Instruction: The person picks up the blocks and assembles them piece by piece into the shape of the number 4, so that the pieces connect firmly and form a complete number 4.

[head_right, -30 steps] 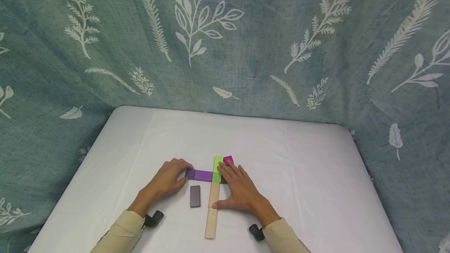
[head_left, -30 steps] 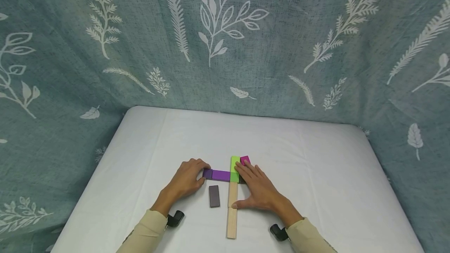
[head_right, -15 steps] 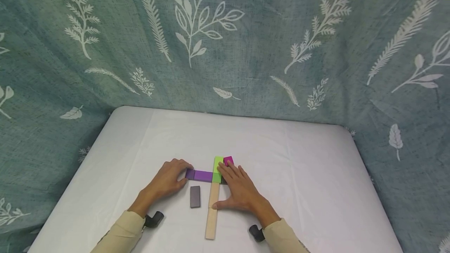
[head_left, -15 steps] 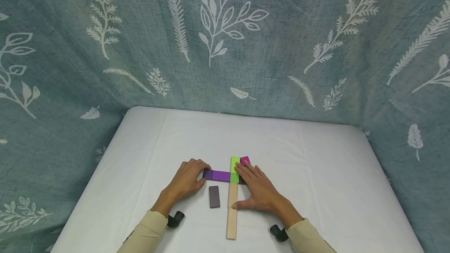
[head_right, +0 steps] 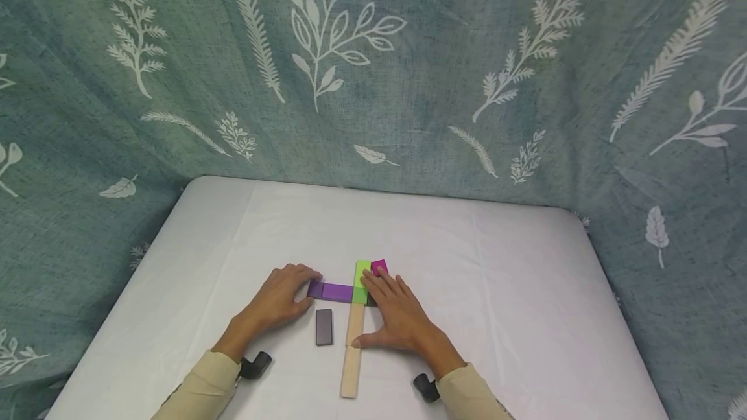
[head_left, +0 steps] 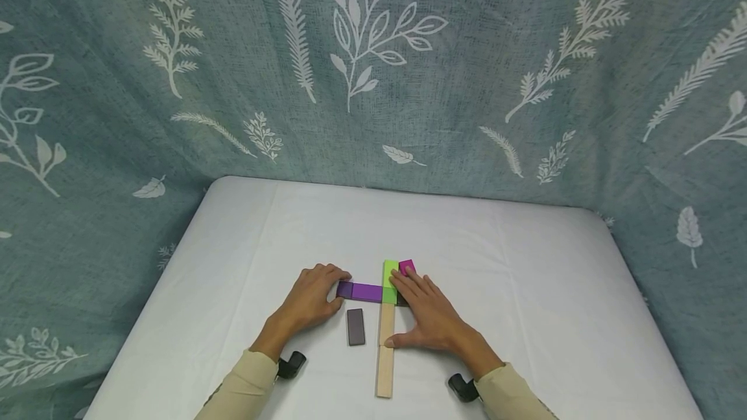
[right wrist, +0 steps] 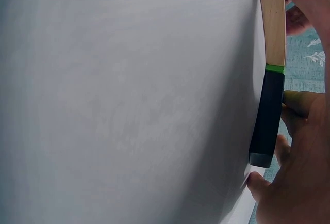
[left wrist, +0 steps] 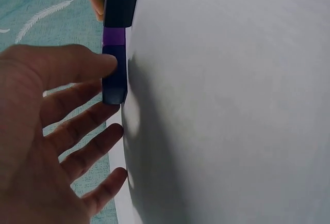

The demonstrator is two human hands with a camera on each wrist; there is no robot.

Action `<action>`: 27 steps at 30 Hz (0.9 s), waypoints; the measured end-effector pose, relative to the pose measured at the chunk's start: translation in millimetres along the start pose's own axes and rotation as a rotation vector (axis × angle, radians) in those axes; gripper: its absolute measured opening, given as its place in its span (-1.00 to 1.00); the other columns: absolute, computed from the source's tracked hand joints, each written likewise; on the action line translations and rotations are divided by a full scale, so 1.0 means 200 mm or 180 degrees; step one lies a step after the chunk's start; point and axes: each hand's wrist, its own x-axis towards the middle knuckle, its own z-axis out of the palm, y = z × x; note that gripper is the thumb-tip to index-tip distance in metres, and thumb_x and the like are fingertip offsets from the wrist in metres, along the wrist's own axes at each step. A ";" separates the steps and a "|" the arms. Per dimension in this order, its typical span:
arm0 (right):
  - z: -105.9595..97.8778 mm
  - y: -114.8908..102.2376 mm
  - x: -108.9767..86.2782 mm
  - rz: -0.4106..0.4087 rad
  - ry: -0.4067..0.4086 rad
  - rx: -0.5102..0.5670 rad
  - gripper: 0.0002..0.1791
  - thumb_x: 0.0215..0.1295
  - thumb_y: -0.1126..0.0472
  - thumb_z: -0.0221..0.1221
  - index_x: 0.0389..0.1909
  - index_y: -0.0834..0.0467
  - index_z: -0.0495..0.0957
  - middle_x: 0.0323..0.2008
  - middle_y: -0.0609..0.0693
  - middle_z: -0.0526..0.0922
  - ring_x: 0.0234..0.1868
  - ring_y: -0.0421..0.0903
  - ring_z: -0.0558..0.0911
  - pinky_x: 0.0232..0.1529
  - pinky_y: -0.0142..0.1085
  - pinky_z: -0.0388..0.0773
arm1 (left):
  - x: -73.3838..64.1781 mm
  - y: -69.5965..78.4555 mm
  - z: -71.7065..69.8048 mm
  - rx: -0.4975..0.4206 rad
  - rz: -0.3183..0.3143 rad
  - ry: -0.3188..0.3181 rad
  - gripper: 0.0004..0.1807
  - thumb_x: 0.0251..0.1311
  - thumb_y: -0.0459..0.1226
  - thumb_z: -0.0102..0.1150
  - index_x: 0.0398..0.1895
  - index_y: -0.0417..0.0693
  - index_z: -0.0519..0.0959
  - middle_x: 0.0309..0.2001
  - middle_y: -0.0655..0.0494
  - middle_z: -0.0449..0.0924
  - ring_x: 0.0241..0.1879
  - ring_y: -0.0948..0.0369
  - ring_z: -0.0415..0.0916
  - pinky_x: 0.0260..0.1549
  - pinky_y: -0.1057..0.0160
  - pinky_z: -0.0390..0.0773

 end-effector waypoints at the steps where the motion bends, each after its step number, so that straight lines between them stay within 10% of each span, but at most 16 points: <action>1: 0.00 0.00 0.00 -0.0001 -0.0002 -0.0003 0.37 -0.13 -0.66 0.22 0.61 0.06 0.07 0.60 -0.03 0.04 0.61 0.01 -0.07 0.54 0.07 -0.11 | 0.00 0.00 0.00 0.0002 -0.0007 -0.0010 -0.54 0.14 -0.23 0.40 0.16 0.03 0.62 0.07 0.16 0.62 0.11 0.11 0.51 0.16 -0.02 0.42; 27: 0.01 0.00 0.00 -0.0038 0.0072 0.0036 0.34 -0.11 -0.62 0.26 0.60 0.08 0.09 0.59 0.00 0.06 0.60 0.03 -0.04 0.53 0.12 -0.08 | -0.08 0.12 -0.08 -0.0126 0.0139 0.0164 -0.50 0.16 -0.07 0.43 0.16 0.00 0.62 0.09 0.13 0.60 0.07 0.12 0.52 0.07 0.02 0.52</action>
